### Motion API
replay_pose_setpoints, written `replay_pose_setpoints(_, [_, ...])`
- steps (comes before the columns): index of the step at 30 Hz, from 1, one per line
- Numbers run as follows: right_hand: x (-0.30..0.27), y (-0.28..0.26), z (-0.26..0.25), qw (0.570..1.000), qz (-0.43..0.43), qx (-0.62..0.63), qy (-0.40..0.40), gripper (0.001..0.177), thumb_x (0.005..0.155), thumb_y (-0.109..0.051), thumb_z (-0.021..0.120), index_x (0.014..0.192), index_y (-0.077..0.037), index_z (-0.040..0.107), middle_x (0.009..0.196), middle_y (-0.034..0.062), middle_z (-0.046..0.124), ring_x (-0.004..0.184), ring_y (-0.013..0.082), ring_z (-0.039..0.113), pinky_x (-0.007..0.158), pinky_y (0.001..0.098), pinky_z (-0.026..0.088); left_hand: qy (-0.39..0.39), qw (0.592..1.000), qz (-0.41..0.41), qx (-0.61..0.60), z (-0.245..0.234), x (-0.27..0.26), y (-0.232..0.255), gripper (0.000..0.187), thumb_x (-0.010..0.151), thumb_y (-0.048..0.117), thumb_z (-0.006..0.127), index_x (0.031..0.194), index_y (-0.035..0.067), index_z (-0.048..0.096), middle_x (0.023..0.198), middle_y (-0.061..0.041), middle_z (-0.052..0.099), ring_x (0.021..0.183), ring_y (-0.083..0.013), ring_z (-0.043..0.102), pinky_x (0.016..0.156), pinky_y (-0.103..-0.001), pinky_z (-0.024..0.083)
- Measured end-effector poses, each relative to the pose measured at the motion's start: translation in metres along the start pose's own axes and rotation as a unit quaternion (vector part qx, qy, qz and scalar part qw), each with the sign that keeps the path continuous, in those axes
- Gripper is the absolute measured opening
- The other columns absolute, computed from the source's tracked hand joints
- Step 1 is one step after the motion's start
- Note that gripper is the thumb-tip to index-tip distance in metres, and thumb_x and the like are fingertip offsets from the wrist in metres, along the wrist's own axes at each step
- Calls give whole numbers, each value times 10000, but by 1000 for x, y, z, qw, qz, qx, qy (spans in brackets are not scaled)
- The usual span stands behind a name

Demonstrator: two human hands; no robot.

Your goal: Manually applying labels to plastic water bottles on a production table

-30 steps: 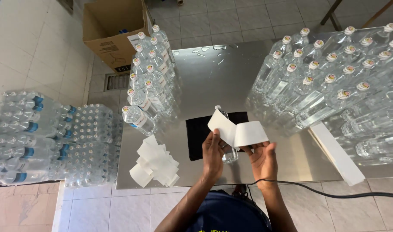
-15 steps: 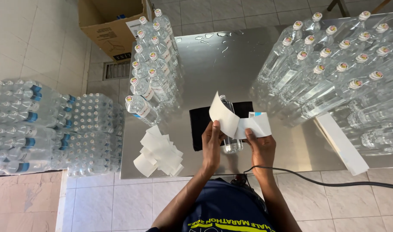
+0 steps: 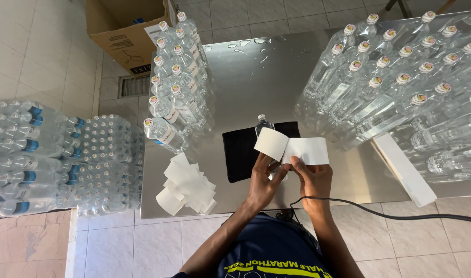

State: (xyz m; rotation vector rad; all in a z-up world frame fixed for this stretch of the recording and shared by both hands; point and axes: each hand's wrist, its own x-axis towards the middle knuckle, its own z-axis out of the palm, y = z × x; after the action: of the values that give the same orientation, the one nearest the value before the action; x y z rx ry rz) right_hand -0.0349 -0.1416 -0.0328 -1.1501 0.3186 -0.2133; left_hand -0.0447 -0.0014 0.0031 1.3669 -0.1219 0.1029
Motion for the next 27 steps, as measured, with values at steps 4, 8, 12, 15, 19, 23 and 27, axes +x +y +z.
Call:
replay_pose_setpoints(4, [-9,-40,26,1000,-8,16,2,348,872,40,885,1184,61,733,900,152,771,865,246,770,874,511,695,1,999,-20,-48,-7,-1,-24,387,1040,124,769,1249,-188,676,1179,-239,572,1287,-374,653,1094,-534,562])
replay_pose_setpoints(8, [-3,-36,20,1000,-14,17,1,336,866,82,871,1175,87,739,900,184,770,916,296,773,872,561,707,14,997,-58,-47,-4,5,-3,280,1043,108,783,1175,-136,745,1029,-207,729,1102,-280,756,961,-432,624])
replay_pose_setpoints(12, [3,-31,14,1000,-27,-4,14,366,892,66,863,1232,78,729,959,176,783,912,254,759,838,547,697,39,997,-54,-27,-1,13,13,218,1055,123,773,1134,-79,795,956,-183,835,999,-162,722,865,-363,634])
replay_pose_setpoints(15, [4,-37,17,1000,-17,3,5,396,874,77,868,1241,78,719,986,180,784,899,281,776,847,559,712,54,995,-49,-69,3,15,3,210,1067,91,753,1149,-99,791,978,-202,840,1002,-201,767,886,-399,647])
replay_pose_setpoints(19, [7,-36,13,1000,-12,3,-4,388,881,54,867,1246,43,735,1004,152,788,924,301,796,869,541,718,73,994,-34,-77,-2,19,-11,217,1070,86,750,1079,-130,772,907,-235,815,949,-220,766,863,-431,665])
replay_pose_setpoints(23, [13,-50,13,1000,16,10,-9,278,918,12,845,1171,49,736,994,151,768,917,256,770,893,500,710,98,985,-73,-119,-10,24,-24,244,1092,89,705,1200,-127,739,964,-218,782,946,-234,764,851,-469,682])
replay_pose_setpoints(27, [15,-62,17,999,39,36,-8,265,935,-40,831,1169,7,716,1017,111,761,956,228,776,941,448,697,124,981,-99,-114,-21,26,-25,265,1116,134,669,1237,-93,734,1008,-158,742,947,-201,731,851,-419,681])
